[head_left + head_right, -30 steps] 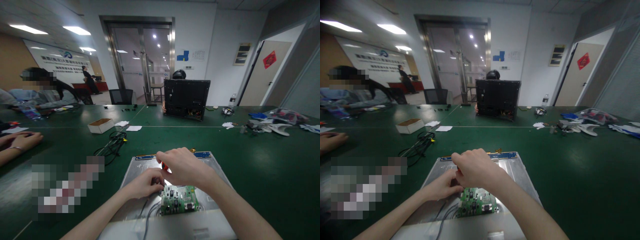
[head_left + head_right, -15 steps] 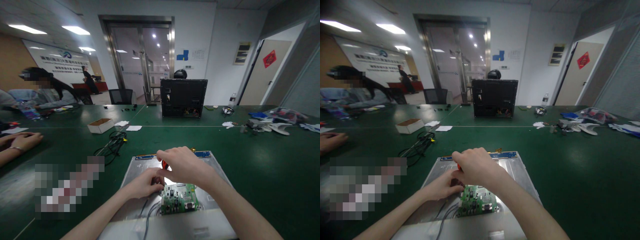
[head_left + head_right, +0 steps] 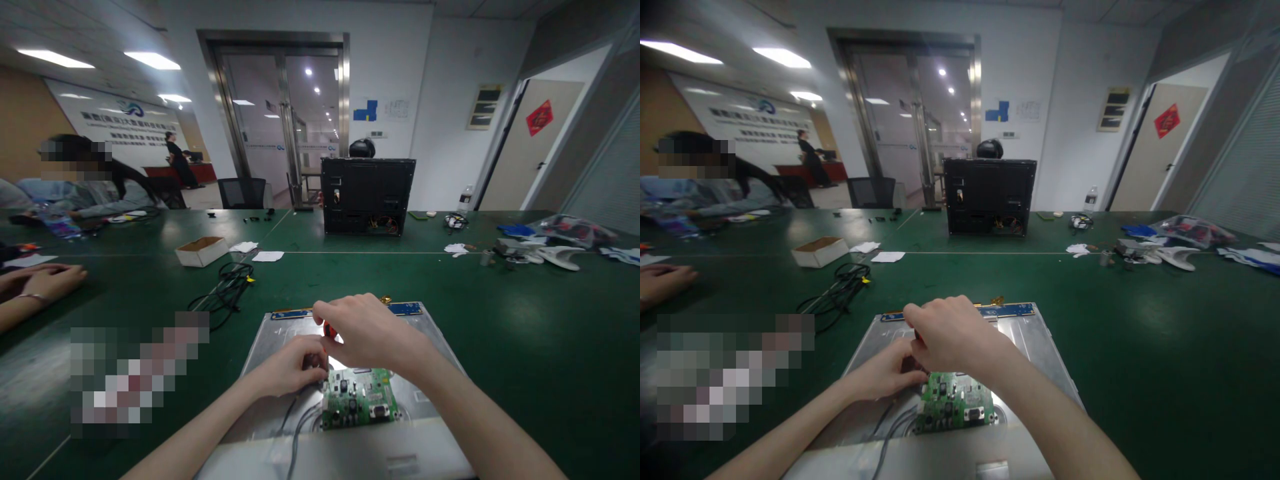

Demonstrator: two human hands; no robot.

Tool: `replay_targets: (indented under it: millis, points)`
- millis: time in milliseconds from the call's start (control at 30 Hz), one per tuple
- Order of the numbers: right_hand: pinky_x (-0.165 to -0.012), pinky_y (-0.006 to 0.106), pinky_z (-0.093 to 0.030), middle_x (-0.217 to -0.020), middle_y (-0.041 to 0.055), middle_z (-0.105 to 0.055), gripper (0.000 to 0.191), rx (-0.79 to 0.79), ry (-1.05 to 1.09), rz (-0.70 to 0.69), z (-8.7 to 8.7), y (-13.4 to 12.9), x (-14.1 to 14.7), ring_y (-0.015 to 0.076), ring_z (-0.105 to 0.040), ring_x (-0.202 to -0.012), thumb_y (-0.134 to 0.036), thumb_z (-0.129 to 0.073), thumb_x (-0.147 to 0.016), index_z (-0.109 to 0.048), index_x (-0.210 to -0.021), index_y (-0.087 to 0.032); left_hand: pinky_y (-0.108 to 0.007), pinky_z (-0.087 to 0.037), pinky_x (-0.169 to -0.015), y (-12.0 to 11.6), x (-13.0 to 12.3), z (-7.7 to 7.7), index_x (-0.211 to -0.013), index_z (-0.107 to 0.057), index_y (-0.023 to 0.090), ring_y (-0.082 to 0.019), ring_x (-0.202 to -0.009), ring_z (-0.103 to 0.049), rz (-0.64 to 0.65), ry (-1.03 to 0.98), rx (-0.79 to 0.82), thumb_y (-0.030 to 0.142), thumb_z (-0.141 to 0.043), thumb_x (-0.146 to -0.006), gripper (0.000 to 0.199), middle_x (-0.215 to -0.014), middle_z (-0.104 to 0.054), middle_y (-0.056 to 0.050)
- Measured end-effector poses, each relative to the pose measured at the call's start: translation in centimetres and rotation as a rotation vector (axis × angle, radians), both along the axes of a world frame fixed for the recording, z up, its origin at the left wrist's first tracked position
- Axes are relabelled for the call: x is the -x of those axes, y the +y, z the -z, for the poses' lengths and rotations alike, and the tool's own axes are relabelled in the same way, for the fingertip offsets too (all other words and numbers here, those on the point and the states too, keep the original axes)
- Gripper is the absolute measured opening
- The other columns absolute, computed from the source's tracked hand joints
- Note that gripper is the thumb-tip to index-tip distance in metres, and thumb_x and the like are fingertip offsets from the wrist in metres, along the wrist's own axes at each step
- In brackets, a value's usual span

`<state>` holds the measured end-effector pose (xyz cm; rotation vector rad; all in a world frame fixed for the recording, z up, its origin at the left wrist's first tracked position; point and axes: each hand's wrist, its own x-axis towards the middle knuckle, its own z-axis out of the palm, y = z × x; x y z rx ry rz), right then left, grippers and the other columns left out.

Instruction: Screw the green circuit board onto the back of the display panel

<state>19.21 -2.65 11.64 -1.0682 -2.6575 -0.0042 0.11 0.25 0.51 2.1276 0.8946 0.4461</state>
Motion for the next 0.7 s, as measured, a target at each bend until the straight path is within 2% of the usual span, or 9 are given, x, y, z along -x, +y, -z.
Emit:
replay_targets:
  millis: [300, 433, 600, 700]
  points:
    - [-0.049, 0.028, -0.019, -0.088, 0.0031, -0.07, 0.018, 0.001, -0.016, -0.03, 0.0, 0.0, -0.1, 0.0165, -0.06, -0.069, -0.024, -0.051, -0.083, -0.055, -0.101, -0.02, -0.02, -0.038, -0.055, 0.1, -0.1, -0.3, -0.071, -0.064, 0.016, -0.012, -0.063, -0.05, 0.038, -0.029, -0.013, 0.013, -0.064, -0.07, 0.003, -0.071, -0.06, 0.002]
    - [-0.049, 0.028, -0.02, -0.089, 0.0028, -0.07, 0.018, -0.003, -0.025, -0.017, -0.1, -0.1, -0.1, 0.0165, -0.061, -0.07, -0.024, -0.053, -0.083, -0.054, -0.101, -0.02, -0.02, -0.038, -0.054, 0.1, -0.1, 0.0, -0.071, -0.063, 0.015, -0.013, -0.064, -0.05, 0.035, -0.031, -0.006, 0.016, -0.064, -0.071, 0.001, -0.071, -0.059, 0.001]
    - [-0.049, 0.028, -0.02, -0.086, 0.0026, -0.071, 0.022, -0.012, -0.044, 0.034, -0.1, 0.0, 0.0, 0.0169, -0.062, -0.069, -0.038, -0.056, -0.086, -0.055, -0.098, -0.02, -0.02, -0.039, -0.053, 0.2, 0.2, 0.6, -0.079, -0.062, 0.015, -0.012, -0.059, -0.051, 0.034, -0.028, 0.016, 0.016, -0.061, -0.075, 0.005, -0.07, -0.059, 0.002]
    - [-0.048, 0.028, -0.02, -0.084, 0.0019, -0.07, 0.017, -0.014, -0.049, 0.041, -0.1, 0.0, 0.0, 0.0167, -0.062, -0.068, -0.034, -0.053, -0.089, -0.056, -0.098, -0.02, -0.02, -0.038, -0.053, 0.3, 0.3, 0.7, -0.079, -0.062, 0.015, -0.012, -0.058, -0.051, 0.038, -0.018, 0.022, 0.016, -0.061, -0.076, 0.004, -0.066, -0.058, 0.002]
